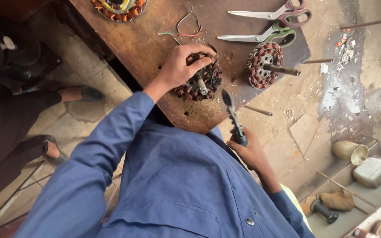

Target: The person uses pliers to strip and adjust wires on a stator assembly placed on a wooden workbench. They repeatedly reposition the stator and manipulate individual wire ends while another person works nearby.

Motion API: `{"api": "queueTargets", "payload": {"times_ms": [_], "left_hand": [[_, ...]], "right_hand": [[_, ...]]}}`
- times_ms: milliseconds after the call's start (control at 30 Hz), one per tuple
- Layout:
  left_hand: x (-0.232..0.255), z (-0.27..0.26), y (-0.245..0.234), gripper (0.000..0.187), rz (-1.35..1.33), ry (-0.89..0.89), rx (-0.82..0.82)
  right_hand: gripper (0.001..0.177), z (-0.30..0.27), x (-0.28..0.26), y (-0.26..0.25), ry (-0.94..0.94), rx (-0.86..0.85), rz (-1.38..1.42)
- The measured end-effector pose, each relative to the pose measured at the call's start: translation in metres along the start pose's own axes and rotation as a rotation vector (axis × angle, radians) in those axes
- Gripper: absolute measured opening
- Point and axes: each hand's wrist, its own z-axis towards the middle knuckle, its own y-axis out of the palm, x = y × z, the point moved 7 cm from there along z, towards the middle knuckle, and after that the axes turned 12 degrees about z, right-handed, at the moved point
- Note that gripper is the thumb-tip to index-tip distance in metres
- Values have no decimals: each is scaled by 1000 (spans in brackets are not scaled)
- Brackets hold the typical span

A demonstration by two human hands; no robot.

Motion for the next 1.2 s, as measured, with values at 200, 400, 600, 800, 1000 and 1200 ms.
{"api": "queueTargets", "payload": {"times_ms": [200, 400, 600, 800, 1000, 1200], "left_hand": [[-2, 3, 0, 30, 20, -57, 13], [10, 2, 6, 33, 77, 60, -44], [-2, 5, 10, 34, 116, -91, -95], [-1, 9, 6, 30, 84, 3, -49], [-6, 18, 3, 29, 37, -32, -123], [-8, 15, 4, 33, 79, -28, -140]], "right_hand": [[39, -1, -2, 16, 128, -73, -118], [40, 6, 1, 5, 265, -159, -235], [35, 18, -23, -21, 68, 13, -636], [38, 34, -7, -8, 349, -390, -63], [32, 37, -25, -25, 100, -32, -579], [27, 42, -24, -6, -41, -2, -459]]}}
